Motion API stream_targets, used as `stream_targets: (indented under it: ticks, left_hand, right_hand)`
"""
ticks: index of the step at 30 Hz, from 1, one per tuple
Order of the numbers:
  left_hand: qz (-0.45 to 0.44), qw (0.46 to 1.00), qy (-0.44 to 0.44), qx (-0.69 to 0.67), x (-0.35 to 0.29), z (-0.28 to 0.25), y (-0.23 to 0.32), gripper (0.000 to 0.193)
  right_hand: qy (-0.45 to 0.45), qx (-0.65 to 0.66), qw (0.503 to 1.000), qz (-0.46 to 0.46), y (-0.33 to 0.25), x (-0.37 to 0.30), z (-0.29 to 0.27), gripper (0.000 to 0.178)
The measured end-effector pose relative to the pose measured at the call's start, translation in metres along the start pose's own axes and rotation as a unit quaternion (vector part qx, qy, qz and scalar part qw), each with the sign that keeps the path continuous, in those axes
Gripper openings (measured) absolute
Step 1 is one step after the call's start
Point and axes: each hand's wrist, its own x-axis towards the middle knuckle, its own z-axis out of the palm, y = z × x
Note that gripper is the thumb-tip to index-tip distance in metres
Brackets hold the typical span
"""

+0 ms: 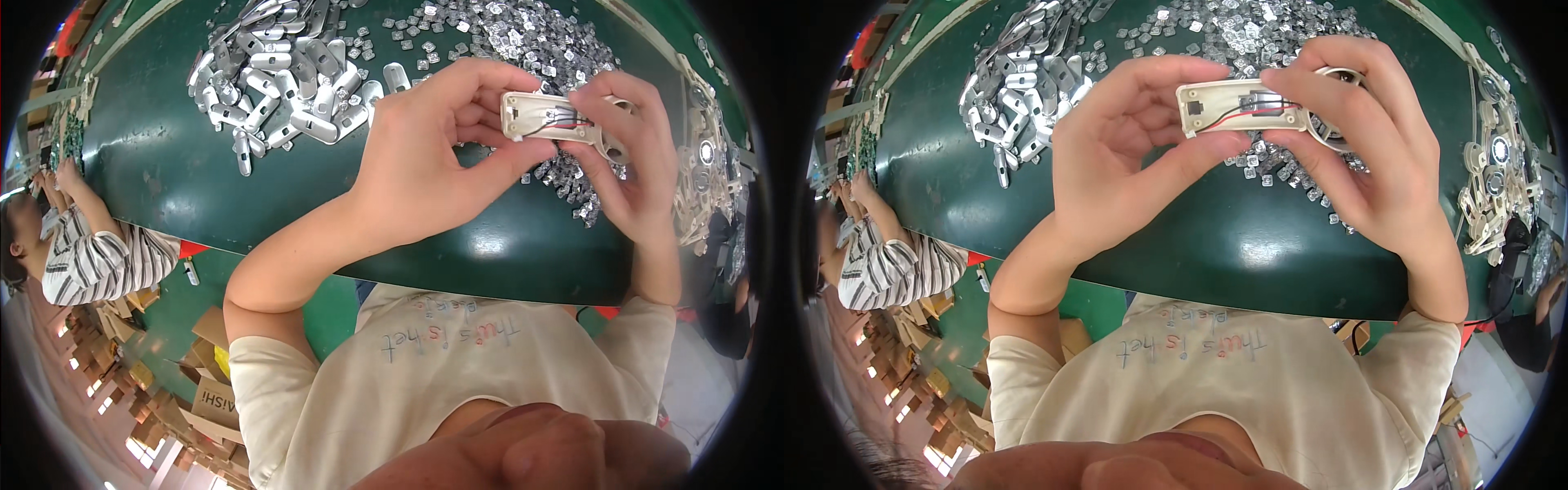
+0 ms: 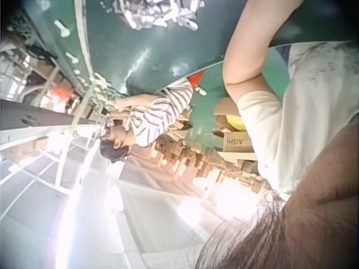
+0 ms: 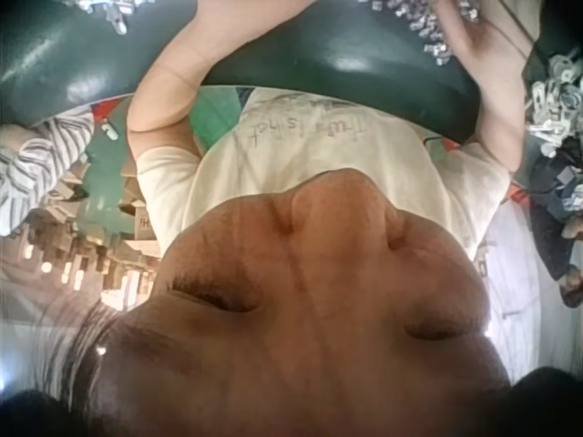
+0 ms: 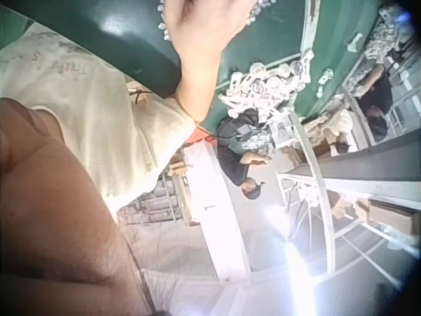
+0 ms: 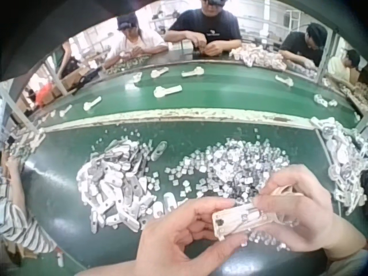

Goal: Assembling small metal parts into plastic housings on a factory production line.

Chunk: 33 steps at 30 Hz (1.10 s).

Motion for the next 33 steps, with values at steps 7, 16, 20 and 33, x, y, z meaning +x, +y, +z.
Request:
stream_targets:
  ticks: [7, 16, 20, 33]
  left_hand:
    - [-0.004, 0.997, -0.028, 0.068, -0.001, -0.001, -0.008, 0.020]
    - [0.240, 0.922, 0.069, 0.296, 0.001, 0.003, -0.027, 0.021]
    - [0.373, 0.878, 0.087, 0.288, 0.004, -0.001, -0.032, 0.026]
    - [-0.107, 0.804, -0.010, 0.585, 0.027, -0.062, 0.002, 0.031]
  right_hand:
    - [0.014, 0.083, 0.995, 0.048, -0.006, 0.000, 0.015, 0.036]
    - [0.098, 0.020, 0.993, 0.057, -0.014, -0.003, 0.033, 0.031]
    - [0.101, 0.008, 0.995, -0.012, -0.020, 0.003, 0.035, 0.030]
    - [0.161, 0.120, 0.900, 0.386, 0.217, 0.076, -0.018, 0.043]
